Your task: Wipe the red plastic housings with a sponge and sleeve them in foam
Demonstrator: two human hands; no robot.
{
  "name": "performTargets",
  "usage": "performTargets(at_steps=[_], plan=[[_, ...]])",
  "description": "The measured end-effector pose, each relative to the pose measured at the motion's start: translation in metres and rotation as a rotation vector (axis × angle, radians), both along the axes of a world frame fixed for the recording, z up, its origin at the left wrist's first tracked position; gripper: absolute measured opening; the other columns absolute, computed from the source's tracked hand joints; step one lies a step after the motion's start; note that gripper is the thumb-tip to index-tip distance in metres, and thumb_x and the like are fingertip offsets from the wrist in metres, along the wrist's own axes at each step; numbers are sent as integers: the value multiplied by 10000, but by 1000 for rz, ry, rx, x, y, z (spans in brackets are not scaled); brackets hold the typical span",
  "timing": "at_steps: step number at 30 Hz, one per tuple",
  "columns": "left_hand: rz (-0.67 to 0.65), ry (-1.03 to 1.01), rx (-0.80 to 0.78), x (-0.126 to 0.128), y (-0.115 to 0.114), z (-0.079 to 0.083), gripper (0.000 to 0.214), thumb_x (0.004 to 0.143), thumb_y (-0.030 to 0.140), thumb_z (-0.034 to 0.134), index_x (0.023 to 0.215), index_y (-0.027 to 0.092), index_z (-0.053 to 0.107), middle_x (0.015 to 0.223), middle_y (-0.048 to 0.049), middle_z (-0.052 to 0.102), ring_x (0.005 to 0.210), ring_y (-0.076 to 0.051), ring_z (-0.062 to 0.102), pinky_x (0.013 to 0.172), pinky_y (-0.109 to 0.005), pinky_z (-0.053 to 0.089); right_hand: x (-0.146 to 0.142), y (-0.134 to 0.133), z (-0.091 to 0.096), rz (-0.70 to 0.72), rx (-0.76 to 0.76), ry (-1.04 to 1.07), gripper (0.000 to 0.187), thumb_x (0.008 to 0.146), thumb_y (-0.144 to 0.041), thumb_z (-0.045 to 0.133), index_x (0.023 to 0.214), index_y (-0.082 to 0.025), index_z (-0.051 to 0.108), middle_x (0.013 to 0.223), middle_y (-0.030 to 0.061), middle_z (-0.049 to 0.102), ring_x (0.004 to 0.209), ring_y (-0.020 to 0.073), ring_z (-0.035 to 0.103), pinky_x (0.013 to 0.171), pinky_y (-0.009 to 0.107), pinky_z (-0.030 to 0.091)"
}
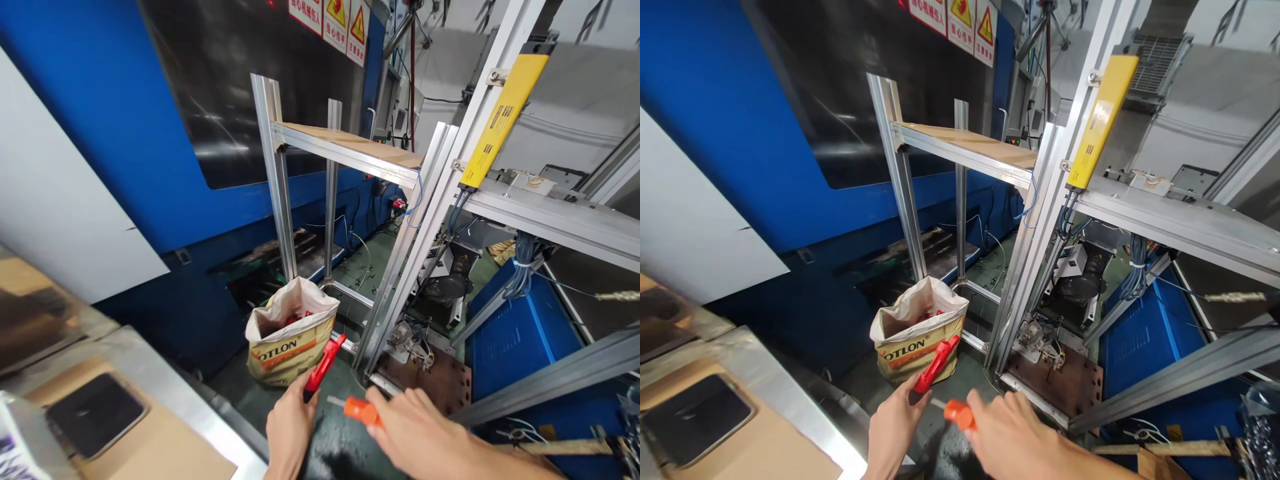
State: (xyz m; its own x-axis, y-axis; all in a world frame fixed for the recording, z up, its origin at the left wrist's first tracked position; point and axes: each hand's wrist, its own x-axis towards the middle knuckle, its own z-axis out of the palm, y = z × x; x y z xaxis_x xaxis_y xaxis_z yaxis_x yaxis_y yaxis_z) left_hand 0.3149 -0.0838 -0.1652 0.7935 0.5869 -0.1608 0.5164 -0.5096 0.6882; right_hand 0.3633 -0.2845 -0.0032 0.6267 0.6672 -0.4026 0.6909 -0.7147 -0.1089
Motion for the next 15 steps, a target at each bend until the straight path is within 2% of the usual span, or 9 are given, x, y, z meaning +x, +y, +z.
performTargets(at_steps=[4,7,12,15], plan=[[-38,-69,113,-7,-1,-10,372,882,227,452,1205,220,637,1227,-126,703,1047,-331,688,756,-389,525,7,-6,-1,-45,23,-44,343,998,-277,351,1287,-163,499,953,153,699,866,336,682,715,386,473],[-67,-182,193,-10,3,-26,370,884,213,431,1188,196,640,1286,-119,671,1076,-287,683,796,-369,565,9,-14,1,-4,49,14,343,993,-313,365,1293,-196,485,977,147,688,893,350,666,723,394,455],[-146,-440,332,-12,28,-57,346,882,242,411,1060,183,701,1231,-129,699,1159,-279,644,994,-440,533,9,-32,14,-59,79,103,319,994,-359,303,1206,-228,501,966,121,656,918,332,631,734,379,419],[-201,-567,388,-13,46,-65,339,893,213,405,1030,176,714,1212,-145,706,1214,-283,607,1058,-488,485,8,-41,22,-56,89,180,308,979,-406,307,1164,-255,502,956,99,638,923,322,611,738,371,396]])
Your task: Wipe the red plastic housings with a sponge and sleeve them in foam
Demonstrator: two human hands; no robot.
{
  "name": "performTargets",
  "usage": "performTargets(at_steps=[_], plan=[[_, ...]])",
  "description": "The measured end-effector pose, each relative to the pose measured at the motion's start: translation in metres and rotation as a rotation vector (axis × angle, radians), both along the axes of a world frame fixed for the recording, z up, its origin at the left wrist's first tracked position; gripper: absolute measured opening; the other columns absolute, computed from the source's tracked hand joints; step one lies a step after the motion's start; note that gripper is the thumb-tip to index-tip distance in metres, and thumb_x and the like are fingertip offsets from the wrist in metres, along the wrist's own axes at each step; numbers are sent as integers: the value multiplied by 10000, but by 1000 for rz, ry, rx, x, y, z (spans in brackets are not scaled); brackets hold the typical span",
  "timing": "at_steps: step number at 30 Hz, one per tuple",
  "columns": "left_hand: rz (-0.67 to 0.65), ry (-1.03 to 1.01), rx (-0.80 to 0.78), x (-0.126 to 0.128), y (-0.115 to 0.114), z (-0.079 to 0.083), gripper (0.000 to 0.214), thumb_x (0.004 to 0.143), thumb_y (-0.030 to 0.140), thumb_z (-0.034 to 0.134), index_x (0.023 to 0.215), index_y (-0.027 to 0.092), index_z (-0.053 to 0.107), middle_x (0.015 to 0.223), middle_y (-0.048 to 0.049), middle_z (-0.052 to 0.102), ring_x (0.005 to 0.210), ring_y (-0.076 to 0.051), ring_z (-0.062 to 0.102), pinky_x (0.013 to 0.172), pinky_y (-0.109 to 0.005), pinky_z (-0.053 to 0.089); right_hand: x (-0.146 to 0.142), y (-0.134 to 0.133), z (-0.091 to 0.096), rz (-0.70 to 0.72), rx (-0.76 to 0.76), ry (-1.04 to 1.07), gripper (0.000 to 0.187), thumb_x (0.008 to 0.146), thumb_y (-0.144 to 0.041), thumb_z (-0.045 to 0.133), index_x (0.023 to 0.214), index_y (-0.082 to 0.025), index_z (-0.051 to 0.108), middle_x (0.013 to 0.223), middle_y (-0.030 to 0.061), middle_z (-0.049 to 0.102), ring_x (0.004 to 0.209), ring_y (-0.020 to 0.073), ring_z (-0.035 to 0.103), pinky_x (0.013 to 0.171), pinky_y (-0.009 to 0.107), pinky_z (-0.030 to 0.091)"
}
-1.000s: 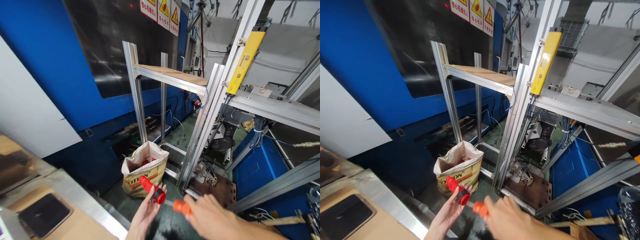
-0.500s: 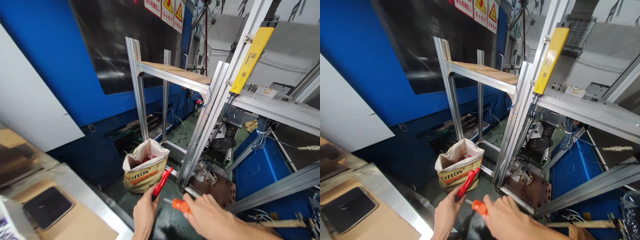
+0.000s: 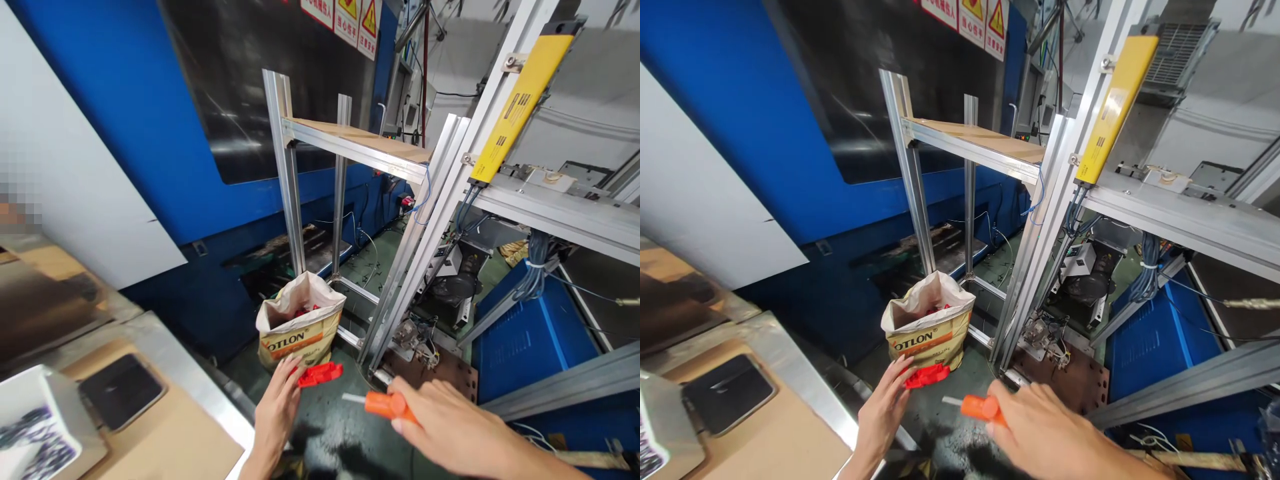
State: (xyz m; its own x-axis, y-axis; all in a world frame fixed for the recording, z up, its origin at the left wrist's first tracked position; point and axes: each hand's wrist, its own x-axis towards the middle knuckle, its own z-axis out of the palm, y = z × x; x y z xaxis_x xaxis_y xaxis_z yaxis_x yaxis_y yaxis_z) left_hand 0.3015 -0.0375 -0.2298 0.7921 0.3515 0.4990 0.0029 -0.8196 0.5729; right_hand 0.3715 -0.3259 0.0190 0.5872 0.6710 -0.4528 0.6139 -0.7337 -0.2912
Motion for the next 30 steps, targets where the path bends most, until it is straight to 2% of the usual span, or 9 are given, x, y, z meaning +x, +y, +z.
performTargets(at_steps=[6,9,12,14,17,20,24,27,30], plan=[[-137,-100,38,0,9,11,309,903,197,456,1070,188,716,1239,-153,692,1265,-279,565,1126,-500,405,0,-5,9,26,8,33,287,956,-421,331,1119,-265,509,928,75,622,897,297,593,700,339,344],[-115,-6,-209,1,1,22,338,892,277,496,1177,209,664,1301,-144,657,1260,-309,567,1130,-543,375,0,-6,13,-18,25,-16,304,966,-411,296,1122,-253,504,921,79,621,876,292,594,698,340,343],[-24,81,-600,-3,-12,38,680,859,403,584,1466,213,343,1327,-165,630,1177,-325,622,1078,-553,426,2,-8,13,0,-5,48,277,938,-410,365,1119,-263,515,918,74,628,889,296,605,673,325,338],[-92,133,-977,-11,-20,50,867,825,445,648,1521,218,182,1300,-158,646,1047,-295,680,980,-463,525,5,-9,10,-29,28,-10,278,952,-400,335,1103,-249,512,881,64,626,839,271,609,649,313,329],[-258,223,-1644,-27,-26,64,818,811,342,700,1496,236,266,1238,-134,687,789,-201,691,736,-317,603,10,-9,4,-35,70,-69,299,971,-404,288,1085,-234,506,861,63,630,801,250,609,626,304,326],[-233,126,-1997,-36,-26,67,752,842,127,624,1495,188,256,1109,-144,735,672,-157,669,619,-268,605,7,-6,1,47,52,-25,307,964,-425,308,1101,-244,514,894,77,644,842,278,621,632,312,347],[-84,-68,-2174,-33,-23,66,606,926,36,363,1504,71,184,923,-163,755,711,-153,714,630,-215,609,-8,4,-1,52,-9,-48,315,961,-403,320,1122,-230,528,924,104,662,847,296,639,631,317,370],[-43,-64,-2242,-34,-25,69,620,920,46,370,1510,69,179,918,-155,756,685,-154,716,594,-208,607,-5,9,-12,145,-42,29,308,912,-412,433,1112,-219,565,880,102,678,815,295,659,577,291,345],[-36,1,-2188,-40,-33,67,765,825,111,624,1502,138,269,1027,-120,761,739,-183,726,616,-235,622,32,0,-23,-194,340,-164,341,955,-392,342,1142,-186,539,754,47,647,669,207,626,581,284,377]])
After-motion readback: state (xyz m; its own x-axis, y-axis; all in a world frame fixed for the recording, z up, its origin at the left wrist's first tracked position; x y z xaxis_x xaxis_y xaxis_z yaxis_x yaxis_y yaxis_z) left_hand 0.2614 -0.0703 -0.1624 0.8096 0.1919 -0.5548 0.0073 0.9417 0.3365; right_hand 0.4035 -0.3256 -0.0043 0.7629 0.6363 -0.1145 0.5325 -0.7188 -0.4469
